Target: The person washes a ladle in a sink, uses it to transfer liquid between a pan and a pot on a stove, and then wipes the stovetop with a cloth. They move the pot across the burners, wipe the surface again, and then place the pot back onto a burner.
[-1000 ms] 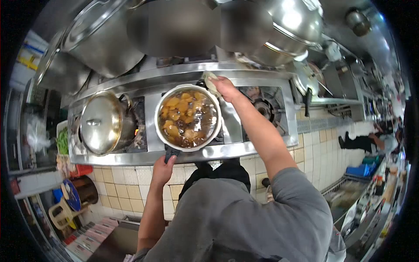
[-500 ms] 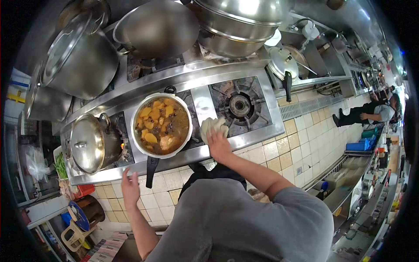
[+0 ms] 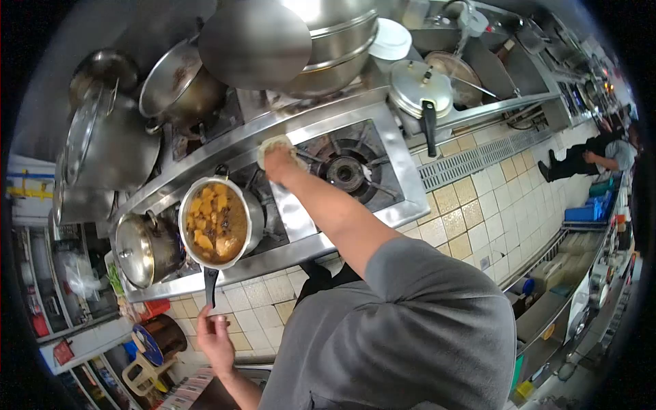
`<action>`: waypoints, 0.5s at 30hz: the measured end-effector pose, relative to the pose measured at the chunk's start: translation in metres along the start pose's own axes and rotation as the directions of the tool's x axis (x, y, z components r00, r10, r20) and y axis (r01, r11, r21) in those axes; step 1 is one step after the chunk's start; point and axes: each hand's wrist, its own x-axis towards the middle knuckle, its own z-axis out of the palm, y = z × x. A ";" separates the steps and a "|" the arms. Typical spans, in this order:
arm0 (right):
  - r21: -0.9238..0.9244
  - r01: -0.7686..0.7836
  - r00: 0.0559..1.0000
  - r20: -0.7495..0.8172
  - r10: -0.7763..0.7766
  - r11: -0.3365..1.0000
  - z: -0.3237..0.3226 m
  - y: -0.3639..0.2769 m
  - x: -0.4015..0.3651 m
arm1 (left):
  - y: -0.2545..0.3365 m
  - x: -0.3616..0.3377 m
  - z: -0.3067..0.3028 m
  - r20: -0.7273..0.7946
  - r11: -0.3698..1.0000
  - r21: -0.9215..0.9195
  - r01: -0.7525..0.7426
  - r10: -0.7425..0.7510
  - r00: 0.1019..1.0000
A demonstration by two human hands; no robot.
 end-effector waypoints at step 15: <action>0.515 -0.086 0.906 -0.316 0.282 0.853 -0.034 0.173 -0.344 | -0.012 0.343 0.390 0.264 0.629 0.612 -0.478 0.408 0.874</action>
